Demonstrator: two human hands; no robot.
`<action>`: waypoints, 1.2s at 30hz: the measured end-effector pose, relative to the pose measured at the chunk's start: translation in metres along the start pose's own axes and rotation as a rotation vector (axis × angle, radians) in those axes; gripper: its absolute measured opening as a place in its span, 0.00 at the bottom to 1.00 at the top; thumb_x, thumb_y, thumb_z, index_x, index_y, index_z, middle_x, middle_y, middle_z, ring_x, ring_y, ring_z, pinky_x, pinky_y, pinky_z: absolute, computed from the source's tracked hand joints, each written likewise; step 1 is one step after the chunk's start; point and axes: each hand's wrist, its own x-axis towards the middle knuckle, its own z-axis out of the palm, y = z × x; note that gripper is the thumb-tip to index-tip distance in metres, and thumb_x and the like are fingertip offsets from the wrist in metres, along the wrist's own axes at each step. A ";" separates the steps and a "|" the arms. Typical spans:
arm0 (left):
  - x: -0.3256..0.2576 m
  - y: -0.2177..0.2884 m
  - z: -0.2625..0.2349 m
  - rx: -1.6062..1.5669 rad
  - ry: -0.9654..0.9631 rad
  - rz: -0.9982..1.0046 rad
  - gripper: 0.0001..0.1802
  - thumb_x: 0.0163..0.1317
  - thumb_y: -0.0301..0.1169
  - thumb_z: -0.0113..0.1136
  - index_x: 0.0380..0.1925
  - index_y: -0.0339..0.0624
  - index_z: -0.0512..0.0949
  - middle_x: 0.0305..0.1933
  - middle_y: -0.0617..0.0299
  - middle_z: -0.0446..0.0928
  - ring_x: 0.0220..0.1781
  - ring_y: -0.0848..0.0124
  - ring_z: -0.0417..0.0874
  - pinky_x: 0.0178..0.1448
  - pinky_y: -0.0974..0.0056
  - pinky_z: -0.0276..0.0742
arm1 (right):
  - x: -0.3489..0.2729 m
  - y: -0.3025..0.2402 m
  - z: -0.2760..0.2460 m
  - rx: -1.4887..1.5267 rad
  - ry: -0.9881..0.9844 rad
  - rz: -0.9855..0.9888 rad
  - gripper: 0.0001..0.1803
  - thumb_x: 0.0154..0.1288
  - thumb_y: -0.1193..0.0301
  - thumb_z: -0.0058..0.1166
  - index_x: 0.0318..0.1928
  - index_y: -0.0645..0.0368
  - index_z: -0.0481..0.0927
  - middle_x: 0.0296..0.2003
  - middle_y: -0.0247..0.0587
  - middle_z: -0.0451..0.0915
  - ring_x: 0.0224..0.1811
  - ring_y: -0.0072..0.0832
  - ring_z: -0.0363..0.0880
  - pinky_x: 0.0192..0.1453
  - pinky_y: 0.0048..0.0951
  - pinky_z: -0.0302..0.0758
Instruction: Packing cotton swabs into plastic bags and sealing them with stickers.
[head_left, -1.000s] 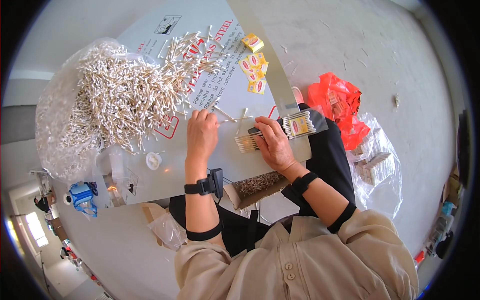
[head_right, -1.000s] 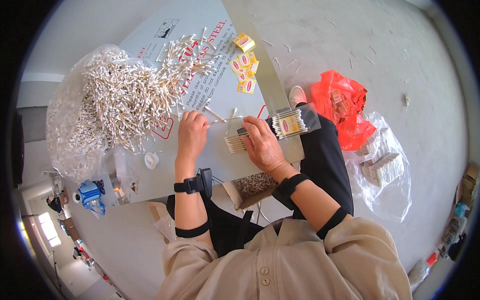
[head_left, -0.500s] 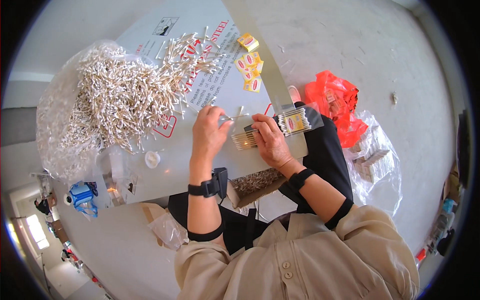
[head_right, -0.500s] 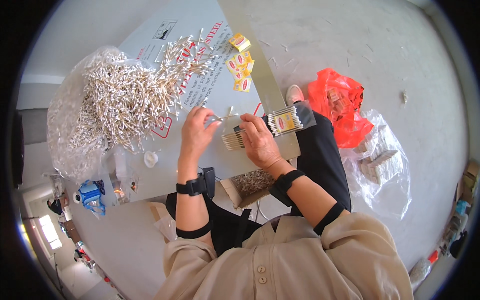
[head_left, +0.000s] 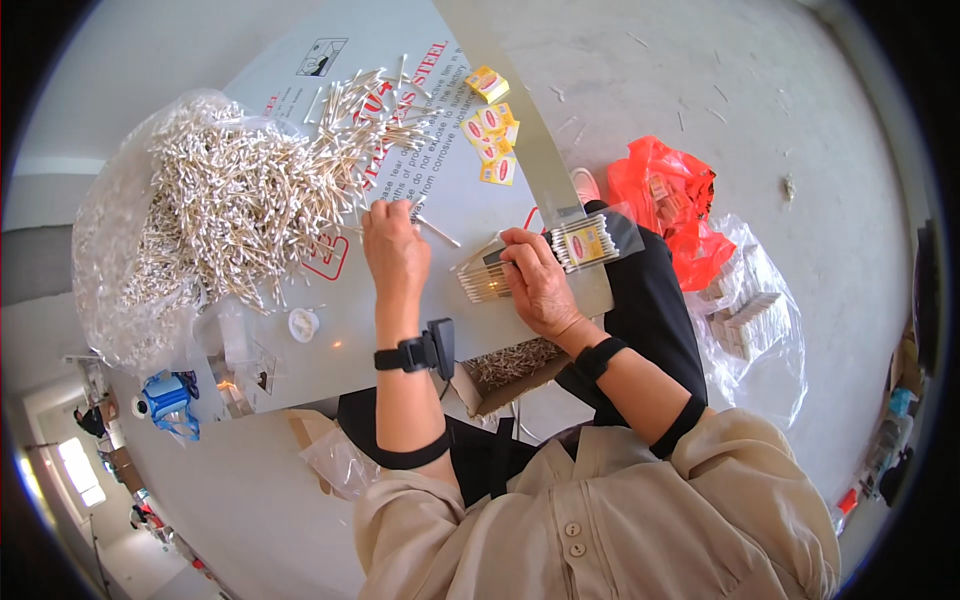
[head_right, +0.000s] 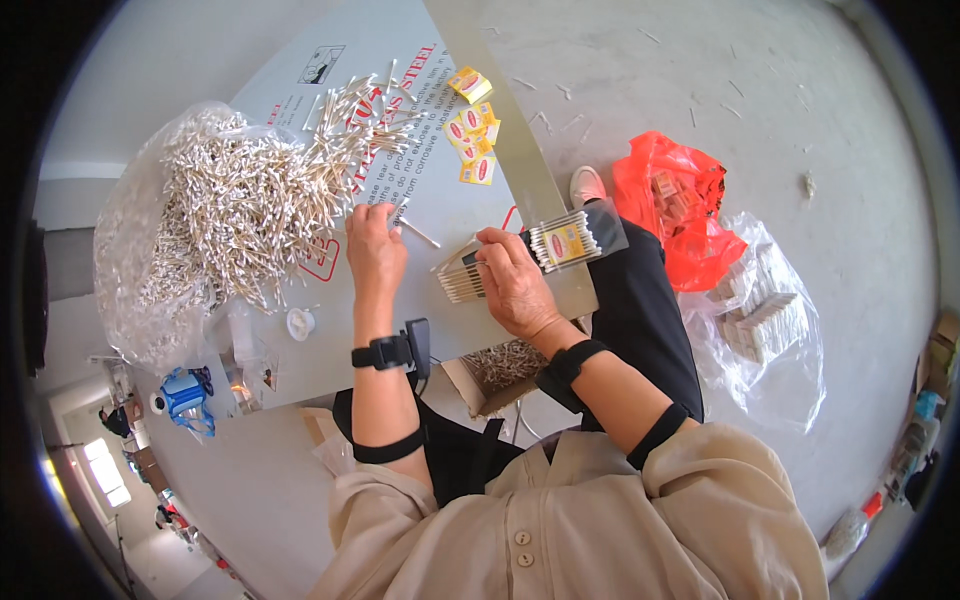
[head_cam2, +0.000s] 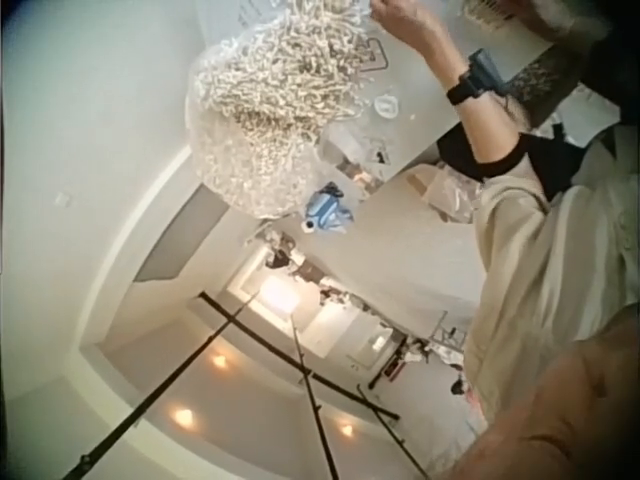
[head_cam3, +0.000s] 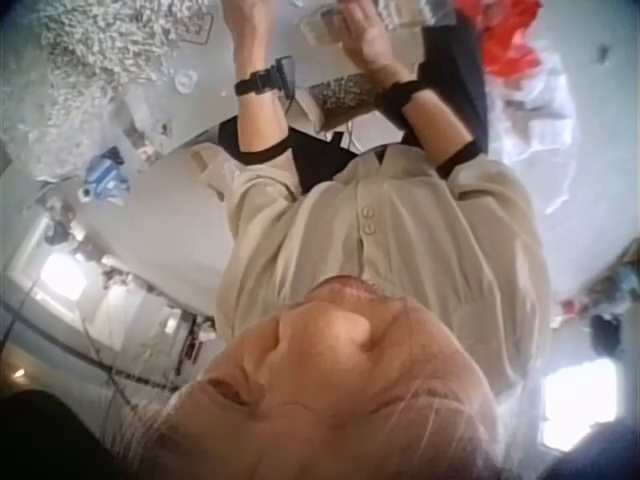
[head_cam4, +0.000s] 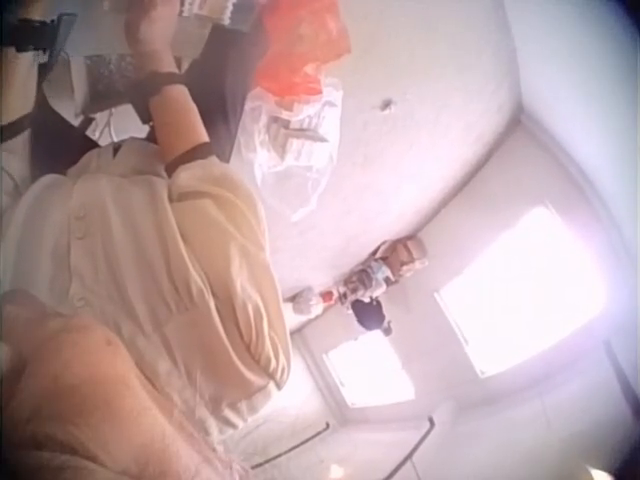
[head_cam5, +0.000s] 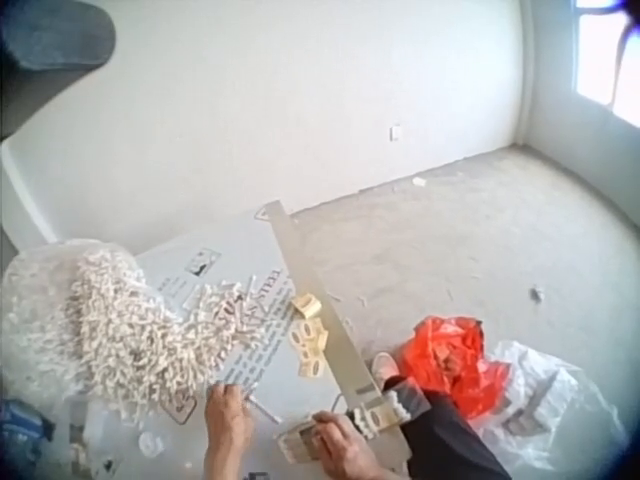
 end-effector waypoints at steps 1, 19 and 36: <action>0.005 -0.005 -0.001 0.129 0.009 0.012 0.10 0.50 0.19 0.62 0.34 0.39 0.78 0.35 0.52 0.75 0.42 0.53 0.76 0.49 0.54 0.73 | 0.000 -0.001 0.000 -0.001 -0.005 0.004 0.07 0.60 0.82 0.51 0.39 0.65 0.71 0.50 0.50 0.72 0.52 0.48 0.73 0.55 0.39 0.74; -0.022 0.012 0.000 -0.028 -0.134 0.147 0.07 0.49 0.23 0.62 0.28 0.44 0.74 0.33 0.61 0.74 0.44 0.58 0.73 0.47 0.54 0.67 | 0.000 -0.002 0.001 -0.035 -0.010 -0.014 0.15 0.57 0.84 0.51 0.46 0.66 0.71 0.53 0.50 0.71 0.55 0.50 0.71 0.58 0.41 0.71; 0.018 -0.041 0.007 0.287 0.059 -0.370 0.12 0.55 0.34 0.63 0.29 0.36 0.76 0.36 0.50 0.79 0.43 0.51 0.78 0.46 0.51 0.75 | 0.001 -0.002 0.003 -0.189 -0.082 -0.068 0.26 0.56 0.81 0.55 0.57 0.64 0.68 0.61 0.50 0.66 0.64 0.48 0.64 0.66 0.46 0.62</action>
